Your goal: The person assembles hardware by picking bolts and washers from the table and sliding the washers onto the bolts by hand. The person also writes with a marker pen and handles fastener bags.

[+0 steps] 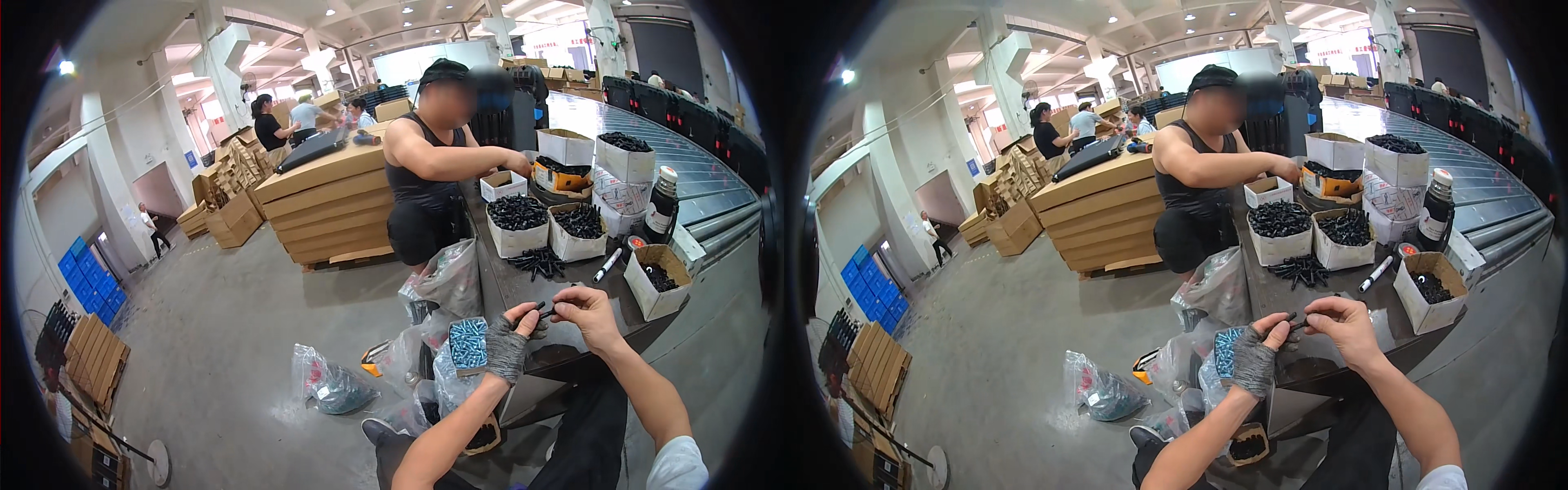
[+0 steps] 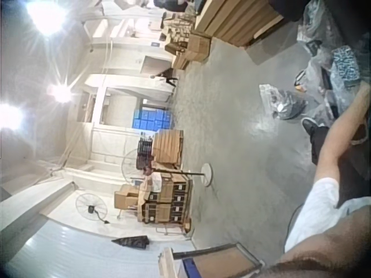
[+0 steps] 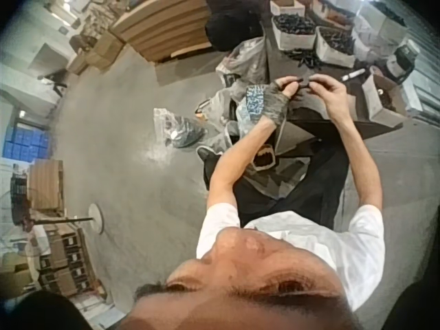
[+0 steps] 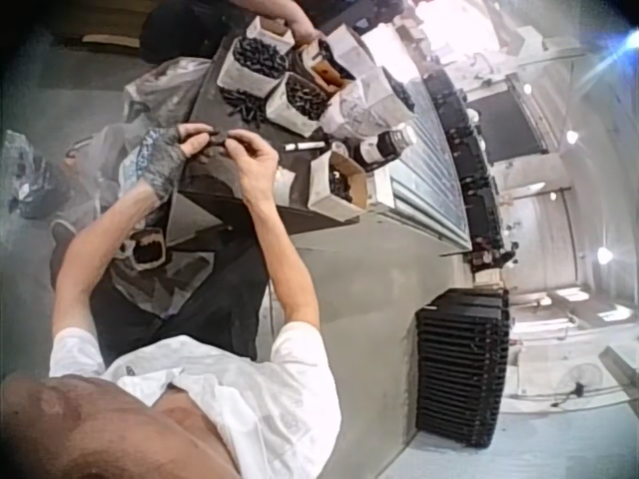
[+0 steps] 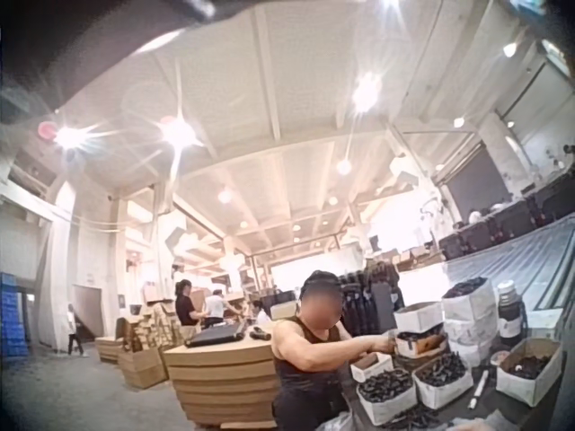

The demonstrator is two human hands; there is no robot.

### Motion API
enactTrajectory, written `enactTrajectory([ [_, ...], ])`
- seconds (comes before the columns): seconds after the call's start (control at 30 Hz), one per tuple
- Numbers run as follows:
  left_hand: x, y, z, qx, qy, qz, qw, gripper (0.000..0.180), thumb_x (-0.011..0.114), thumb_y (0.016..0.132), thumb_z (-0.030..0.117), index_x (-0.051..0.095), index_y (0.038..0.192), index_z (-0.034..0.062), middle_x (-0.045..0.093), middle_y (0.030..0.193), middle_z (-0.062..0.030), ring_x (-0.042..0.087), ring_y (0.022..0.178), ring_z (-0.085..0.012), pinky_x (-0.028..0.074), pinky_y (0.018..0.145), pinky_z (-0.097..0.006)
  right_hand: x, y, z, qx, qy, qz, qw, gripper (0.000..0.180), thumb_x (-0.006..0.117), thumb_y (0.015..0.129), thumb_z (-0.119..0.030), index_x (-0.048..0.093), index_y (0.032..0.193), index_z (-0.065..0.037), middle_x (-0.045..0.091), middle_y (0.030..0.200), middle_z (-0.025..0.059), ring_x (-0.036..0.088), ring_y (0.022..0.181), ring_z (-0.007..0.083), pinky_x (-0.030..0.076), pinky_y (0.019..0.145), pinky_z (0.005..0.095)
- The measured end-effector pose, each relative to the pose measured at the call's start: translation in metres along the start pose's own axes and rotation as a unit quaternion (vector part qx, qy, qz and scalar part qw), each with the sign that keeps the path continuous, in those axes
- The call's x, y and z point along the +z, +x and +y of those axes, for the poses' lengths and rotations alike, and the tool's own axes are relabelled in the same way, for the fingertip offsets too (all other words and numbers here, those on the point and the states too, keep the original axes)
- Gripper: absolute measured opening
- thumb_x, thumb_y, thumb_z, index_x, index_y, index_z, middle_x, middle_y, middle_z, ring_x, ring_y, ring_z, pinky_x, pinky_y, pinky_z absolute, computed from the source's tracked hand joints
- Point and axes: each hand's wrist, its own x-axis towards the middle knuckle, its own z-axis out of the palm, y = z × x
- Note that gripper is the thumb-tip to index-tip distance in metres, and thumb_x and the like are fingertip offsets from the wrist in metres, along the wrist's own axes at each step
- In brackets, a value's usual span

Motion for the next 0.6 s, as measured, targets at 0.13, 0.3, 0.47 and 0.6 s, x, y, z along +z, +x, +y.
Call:
enactTrajectory([
  [0.13, -0.003, 0.002, 0.000, -0.002, -0.028, 0.010, 1.000, 0.025, 0.067, 0.096, 0.016, 0.067, 0.116, 0.0017, 0.071, 0.100, -0.0078, 0.068, 0.085, -0.0139, 0.057, 0.077, -0.027, 0.007, 0.002, 0.002, 0.061, 0.091, -0.003, 0.994, 0.014, 0.067, 0.090, 0.000, 0.069, 0.103, 0.004, 0.070, 0.093, 0.0085, 0.070, 0.081, 0.0165, 0.059, 0.077, 0.0299],
  [0.3, -0.003, 0.004, 0.001, -0.058, -0.074, 0.008, 0.996, 0.028, 0.068, 0.095, 0.020, 0.065, 0.118, 0.0038, 0.071, 0.103, -0.0066, 0.066, 0.089, -0.0124, 0.054, 0.080, -0.025, 0.008, 0.011, -0.005, 0.120, 0.150, -0.017, 0.981, 0.013, 0.067, 0.091, -0.001, 0.069, 0.103, 0.003, 0.070, 0.092, 0.0085, 0.069, 0.077, 0.0153, 0.058, 0.074, 0.0284],
  [0.47, -0.014, 0.013, -0.006, -0.100, -0.185, 0.006, 0.978, 0.030, 0.068, 0.096, 0.020, 0.064, 0.120, 0.0025, 0.070, 0.103, -0.0069, 0.068, 0.084, -0.0142, 0.057, 0.075, -0.026, 0.032, 0.018, -0.014, -0.107, -0.140, -0.035, 0.984, 0.010, 0.066, 0.088, 0.001, 0.069, 0.097, 0.002, 0.068, 0.091, 0.0058, 0.065, 0.083, 0.0151, 0.053, 0.068, 0.0296],
  [0.6, -0.014, 0.017, -0.011, -0.108, -0.220, -0.002, 0.969, 0.030, 0.069, 0.095, 0.020, 0.064, 0.119, 0.0033, 0.070, 0.102, -0.0057, 0.068, 0.085, -0.0152, 0.057, 0.075, -0.026, 0.038, 0.020, -0.014, -0.319, -0.337, -0.039, 0.885, 0.011, 0.065, 0.083, 0.004, 0.066, 0.095, 0.002, 0.067, 0.089, 0.0119, 0.065, 0.079, 0.0236, 0.052, 0.070, 0.0345],
])
